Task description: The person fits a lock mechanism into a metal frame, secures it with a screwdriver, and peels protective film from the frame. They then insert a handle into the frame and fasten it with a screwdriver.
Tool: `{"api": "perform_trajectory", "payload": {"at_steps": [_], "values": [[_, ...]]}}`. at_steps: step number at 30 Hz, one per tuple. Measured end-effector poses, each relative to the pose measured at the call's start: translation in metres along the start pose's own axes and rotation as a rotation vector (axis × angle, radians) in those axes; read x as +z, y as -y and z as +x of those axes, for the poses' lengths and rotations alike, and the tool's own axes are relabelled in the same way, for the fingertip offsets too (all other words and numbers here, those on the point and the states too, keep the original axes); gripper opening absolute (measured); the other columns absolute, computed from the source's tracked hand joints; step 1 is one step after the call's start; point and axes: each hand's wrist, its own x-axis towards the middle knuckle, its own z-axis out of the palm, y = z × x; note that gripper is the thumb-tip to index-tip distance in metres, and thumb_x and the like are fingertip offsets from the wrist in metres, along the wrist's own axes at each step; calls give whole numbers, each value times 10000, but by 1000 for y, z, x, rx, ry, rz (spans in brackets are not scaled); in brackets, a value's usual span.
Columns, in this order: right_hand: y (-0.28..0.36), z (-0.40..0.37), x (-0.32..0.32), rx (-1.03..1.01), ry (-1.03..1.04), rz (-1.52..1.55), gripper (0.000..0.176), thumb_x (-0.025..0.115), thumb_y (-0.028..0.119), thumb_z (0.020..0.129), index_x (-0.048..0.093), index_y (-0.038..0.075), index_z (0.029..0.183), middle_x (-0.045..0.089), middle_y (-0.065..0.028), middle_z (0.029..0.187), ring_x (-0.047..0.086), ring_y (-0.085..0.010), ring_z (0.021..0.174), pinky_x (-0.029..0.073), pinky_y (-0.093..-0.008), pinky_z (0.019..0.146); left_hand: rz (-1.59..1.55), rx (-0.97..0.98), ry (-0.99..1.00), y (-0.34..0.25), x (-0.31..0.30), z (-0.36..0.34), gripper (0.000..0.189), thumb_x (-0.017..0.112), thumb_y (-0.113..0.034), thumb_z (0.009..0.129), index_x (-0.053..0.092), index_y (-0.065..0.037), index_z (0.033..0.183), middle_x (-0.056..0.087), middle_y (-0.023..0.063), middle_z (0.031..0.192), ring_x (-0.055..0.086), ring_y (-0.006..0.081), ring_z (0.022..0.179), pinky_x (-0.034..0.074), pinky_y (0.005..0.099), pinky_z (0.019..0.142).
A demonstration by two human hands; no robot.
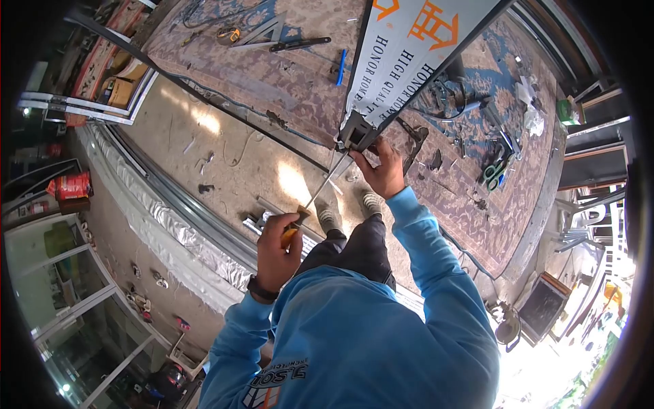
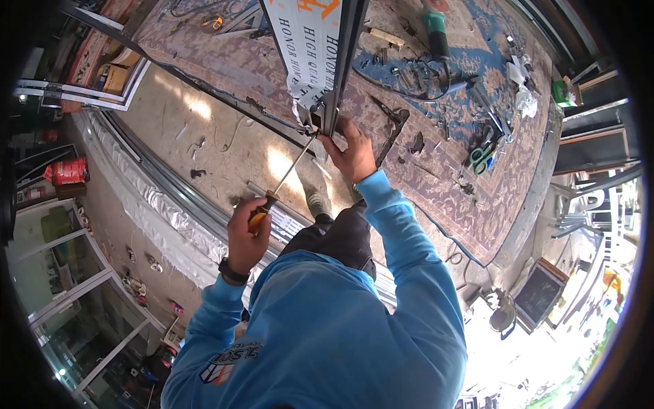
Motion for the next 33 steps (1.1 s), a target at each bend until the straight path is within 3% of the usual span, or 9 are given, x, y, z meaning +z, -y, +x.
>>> {"api": "perform_trajectory", "payload": {"at_steps": [5, 6, 10, 11, 14, 18, 22, 30, 33], "values": [[-1, 1, -1, -6, 6, -3, 462, 841, 173, 907, 632, -6, 1279, 763, -210, 1098, 752, -394, 1042, 604, -440, 862, -675, -568, 4, 11, 10, -18, 300, 601, -61, 1048, 600, 16, 1338, 680, 96, 1152, 666, 143, 975, 575, 264, 733], [-1, 0, -1, -7, 16, -18, 468, 841, 177, 908, 632, -7, 1285, 763, -210, 1101, 750, -398, 1043, 604, -441, 862, -1359, -1162, -64, -12, -5, 5, 315, 527, -146, 1100, 595, 23, 1357, 711, 125, 1130, 665, 113, 897, 549, 230, 667], [-1, -3, 0, -17, -14, 27, 469, 844, 188, 908, 644, -10, 1284, 763, -207, 1108, 746, -408, 1046, 599, -445, 874, -773, -802, 140, -9, -1, 3, 309, 678, -101, 1013, 655, -4, 1305, 773, 101, 1007, 722, 184, 903, 586, 284, 755], [-2, -3, -1, -8, -7, 16, 465, 845, 186, 906, 647, -10, 1279, 763, -207, 1111, 746, -407, 1047, 598, -446, 879, -120, -227, 38, -3, 7, -1, 345, 728, -95, 981, 653, -5, 1306, 750, 83, 992, 709, 153, 891, 579, 274, 743], [1, 2, -1, -8, -13, 1, 456, 850, 178, 900, 656, -9, 1268, 763, -209, 1119, 748, -399, 1058, 596, -448, 895, -232, -170, -101, 5, 15, -7, 386, 702, -63, 978, 640, -26, 1357, 738, 102, 1077, 682, 133, 852, 569, 261, 656], [2, 0, 0, 7, -10, 53, 464, 855, 165, 893, 647, -13, 1269, 764, -216, 1126, 754, -383, 1069, 597, -444, 904, -1539, -1222, 47, -1, -6, 7, 368, 659, 9, 961, 649, -30, 1327, 737, 146, 1134, 716, 190, 921, 567, 261, 659], [3, 0, -3, 15, -10, 61, 475, 855, 161, 893, 628, -20, 1269, 765, -224, 1117, 758, -380, 1071, 601, -432, 906, -268, -288, 73, 12, 11, -9, 358, 653, 9, 954, 623, -19, 1310, 736, 122, 1105, 721, 209, 949, 559, 286, 662], [-1, -2, 3, 0, -35, 126, 476, 853, 151, 899, 617, -34, 1268, 769, -226, 1114, 769, -358, 1072, 604, -425, 922, -1481, -1238, 109, -5, -1, 4, 280, 614, -168, 1051, 634, -32, 1295, 714, 120, 1061, 655, 153, 784, 574, 281, 661], [-1, -4, 4, 25, -48, 133, 482, 851, 155, 901, 615, -40, 1273, 768, -230, 1110, 769, -359, 1071, 603, -424, 924, -681, -495, 67, 12, 13, -8, 296, 662, -105, 1018, 632, -26, 1302, 716, 106, 949, 643, 136, 712, 536, 267, 615]]}}
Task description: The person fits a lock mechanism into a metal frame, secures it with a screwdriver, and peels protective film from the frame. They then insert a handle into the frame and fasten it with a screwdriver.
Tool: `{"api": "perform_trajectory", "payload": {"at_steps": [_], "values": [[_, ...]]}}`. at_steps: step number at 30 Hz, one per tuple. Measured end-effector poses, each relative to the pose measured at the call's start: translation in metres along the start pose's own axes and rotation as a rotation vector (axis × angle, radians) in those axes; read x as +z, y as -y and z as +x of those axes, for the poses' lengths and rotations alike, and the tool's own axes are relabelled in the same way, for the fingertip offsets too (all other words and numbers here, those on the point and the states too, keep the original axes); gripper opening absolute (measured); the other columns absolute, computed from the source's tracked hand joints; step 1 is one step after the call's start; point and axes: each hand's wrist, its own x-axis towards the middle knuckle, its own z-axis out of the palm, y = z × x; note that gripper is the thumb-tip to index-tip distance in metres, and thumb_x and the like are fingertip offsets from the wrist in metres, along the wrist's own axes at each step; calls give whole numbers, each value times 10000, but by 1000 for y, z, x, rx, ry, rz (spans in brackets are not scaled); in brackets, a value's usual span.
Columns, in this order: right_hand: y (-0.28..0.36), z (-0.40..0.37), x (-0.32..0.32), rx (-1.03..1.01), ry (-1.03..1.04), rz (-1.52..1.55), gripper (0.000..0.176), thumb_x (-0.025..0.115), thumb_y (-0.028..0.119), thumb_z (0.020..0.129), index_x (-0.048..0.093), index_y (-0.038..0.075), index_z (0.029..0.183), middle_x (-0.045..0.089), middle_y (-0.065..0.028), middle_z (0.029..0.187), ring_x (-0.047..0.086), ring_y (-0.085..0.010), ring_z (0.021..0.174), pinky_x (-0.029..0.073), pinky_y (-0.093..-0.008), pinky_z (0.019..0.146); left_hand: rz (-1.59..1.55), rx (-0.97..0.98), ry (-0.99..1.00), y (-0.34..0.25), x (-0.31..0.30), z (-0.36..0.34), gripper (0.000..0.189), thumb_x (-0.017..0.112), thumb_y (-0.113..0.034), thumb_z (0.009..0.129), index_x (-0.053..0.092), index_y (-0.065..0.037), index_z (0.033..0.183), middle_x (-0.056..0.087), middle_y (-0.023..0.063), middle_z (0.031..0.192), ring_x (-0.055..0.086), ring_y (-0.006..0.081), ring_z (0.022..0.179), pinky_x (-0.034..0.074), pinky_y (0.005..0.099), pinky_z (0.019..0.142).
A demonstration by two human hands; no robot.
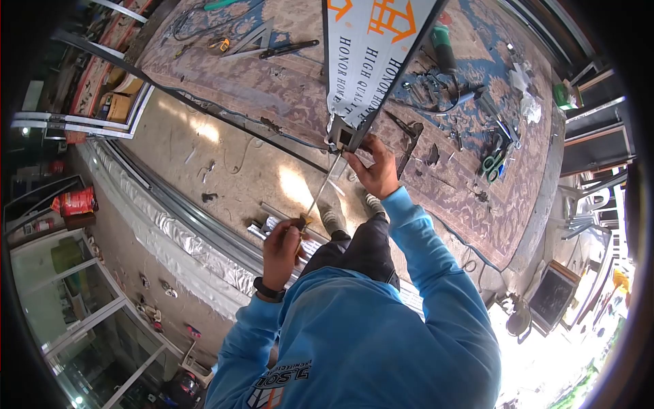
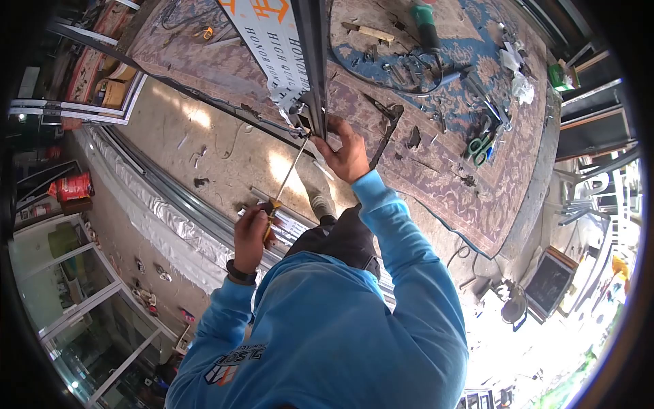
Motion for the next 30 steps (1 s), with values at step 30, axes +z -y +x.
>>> {"api": "perform_trajectory", "payload": {"at_steps": [30], "values": [[54, 19, 0, 75, -121, 214, 301, 796, 94, 946, 694, -60, 1184, 774, -166, 1056, 736, -203, 967, 578, -356, 879, 138, 241, 135, 0, -12, -15, 304, 656, -69, 1020, 645, -38, 1322, 719, 116, 1126, 690, 192, 871, 584, 350, 746]]}}
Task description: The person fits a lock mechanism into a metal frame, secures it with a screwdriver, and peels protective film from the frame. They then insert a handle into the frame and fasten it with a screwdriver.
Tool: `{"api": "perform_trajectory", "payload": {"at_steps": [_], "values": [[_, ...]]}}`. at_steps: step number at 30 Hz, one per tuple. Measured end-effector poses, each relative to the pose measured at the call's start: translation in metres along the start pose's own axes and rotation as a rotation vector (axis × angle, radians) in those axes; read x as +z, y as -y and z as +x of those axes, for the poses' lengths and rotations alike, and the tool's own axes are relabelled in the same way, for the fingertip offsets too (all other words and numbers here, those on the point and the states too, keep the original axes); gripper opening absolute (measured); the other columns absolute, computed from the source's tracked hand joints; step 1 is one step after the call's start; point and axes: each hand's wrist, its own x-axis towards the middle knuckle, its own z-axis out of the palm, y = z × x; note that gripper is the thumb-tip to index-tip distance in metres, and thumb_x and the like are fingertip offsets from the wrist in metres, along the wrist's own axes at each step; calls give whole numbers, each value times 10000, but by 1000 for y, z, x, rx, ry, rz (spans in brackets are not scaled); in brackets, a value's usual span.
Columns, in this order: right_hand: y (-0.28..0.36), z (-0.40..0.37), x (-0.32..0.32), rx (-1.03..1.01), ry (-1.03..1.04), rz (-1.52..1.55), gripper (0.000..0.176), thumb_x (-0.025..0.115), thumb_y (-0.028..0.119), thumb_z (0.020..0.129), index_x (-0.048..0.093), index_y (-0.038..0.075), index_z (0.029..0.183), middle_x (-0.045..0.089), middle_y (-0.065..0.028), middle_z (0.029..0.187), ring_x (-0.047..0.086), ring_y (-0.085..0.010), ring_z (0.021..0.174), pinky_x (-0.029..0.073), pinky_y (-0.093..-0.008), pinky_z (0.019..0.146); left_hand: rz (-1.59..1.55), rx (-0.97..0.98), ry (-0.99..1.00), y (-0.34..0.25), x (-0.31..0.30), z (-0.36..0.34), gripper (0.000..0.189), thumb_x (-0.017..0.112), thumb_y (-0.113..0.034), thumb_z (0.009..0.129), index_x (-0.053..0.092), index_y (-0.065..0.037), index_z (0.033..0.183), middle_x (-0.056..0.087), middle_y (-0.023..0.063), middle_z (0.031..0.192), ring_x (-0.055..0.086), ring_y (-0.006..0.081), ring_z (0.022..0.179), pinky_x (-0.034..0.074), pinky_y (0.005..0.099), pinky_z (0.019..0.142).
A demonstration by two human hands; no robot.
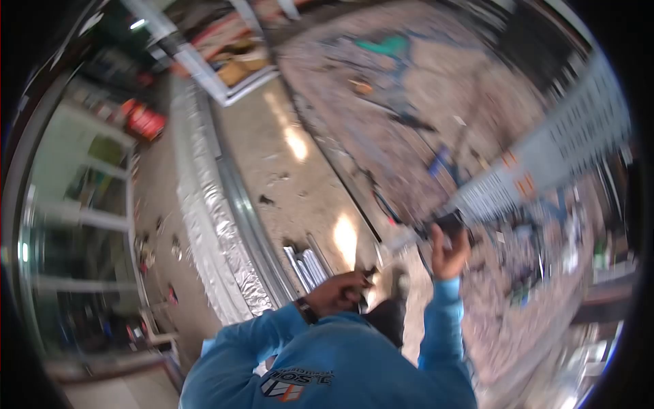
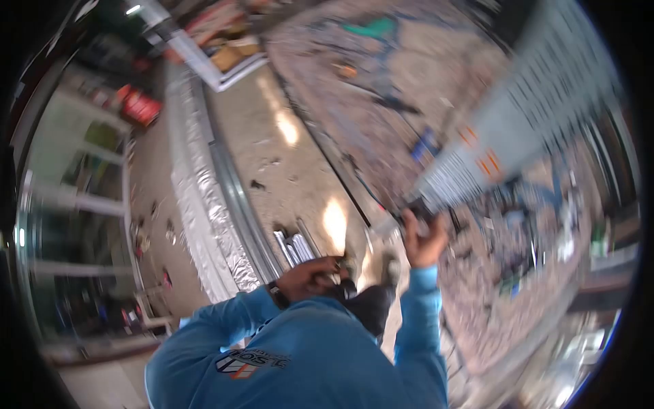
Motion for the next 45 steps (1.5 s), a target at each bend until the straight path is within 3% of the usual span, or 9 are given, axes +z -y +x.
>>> {"api": "perform_trajectory", "payload": {"at_steps": [5, 11, 15, 19, 22, 25, 26, 29, 45], "values": [[-3, 8, -1, -142, 32, -188, 268, 738, 105, 1004, 675, -70, 1197, 760, -125, 1062, 702, -183, 946, 562, -333, 884, 596, 95, -189, -21, 11, 5, 397, 648, -73, 1002, 651, -113, 1397, 731, 135, 1167, 734, 270, 1004, 585, 388, 853], [2, 16, -1, -171, 55, -167, 422, 718, 225, 1045, 617, -93, 1302, 744, -208, 1115, 721, -223, 917, 590, -337, 811, -964, -608, 100, 8, 1, 3, 358, 649, -264, 1062, 665, -157, 1404, 717, -1, 1067, 592, 96, 793, 521, 279, 696], [3, 13, 1, -200, 52, -225, 450, 688, 258, 1064, 604, -94, 1332, 746, -221, 1111, 752, -250, 915, 619, -356, 744, 496, 213, -311, 12, 14, 5, 380, 663, -145, 1014, 649, -108, 1393, 736, 85, 1131, 708, 259, 862, 582, 419, 747], [4, 18, 1, -201, 78, -207, 475, 683, 277, 1068, 592, -97, 1348, 745, -232, 1132, 760, -259, 915, 623, -357, 722, 309, 134, -368, 9, 23, 0, 371, 686, -140, 999, 672, -108, 1368, 743, 142, 1148, 727, 287, 852, 590, 425, 765], [13, 25, 1, -164, 57, -204, 464, 703, 233, 1059, 578, -108, 1347, 741, -238, 1138, 742, -238, 930, 619, -351, 750, -911, -641, -84, 21, 7, 10, 325, 692, -192, 1002, 690, -81, 1308, 734, 148, 1142, 744, 276, 891, 584, 390, 776], [30, 20, 6, -166, -4, -149, 394, 720, 206, 1049, 610, -120, 1241, 735, -218, 1134, 711, -220, 953, 612, -345, 789, -296, -455, -75, -1, 8, 13, 329, 688, -229, 1020, 692, -69, 1308, 752, 152, 1095, 751, 237, 910, 585, 359, 800], [32, 21, 8, -149, -1, -138, 378, 715, 200, 1052, 613, -114, 1236, 736, -208, 1119, 707, -217, 948, 607, -342, 799, 108, 180, -311, 3, 17, 12, 316, 684, -155, 1014, 709, -93, 1323, 762, 143, 1071, 738, 239, 811, 597, 372, 745], [14, 20, 4, -107, -10, -105, 335, 719, 177, 1045, 632, -98, 1215, 740, -172, 1080, 695, -196, 943, 595, -326, 817, 621, 159, -298, -11, 17, 10, 289, 695, -108, 980, 716, -105, 1268, 747, 153, 1040, 715, 361, 892, 597, 442, 828], [83, 38, -10, -212, 38, -130, 460, 845, 83, 857, 606, -39, 1231, 744, -163, 1066, 775, -255, 965, 634, -370, 842, 339, 251, -280, -123, 20, -1, 347, 690, -18, 994, 645, 47, 1332, 771, 186, 1125, 741, 194, 944, 583, 314, 818]]}}
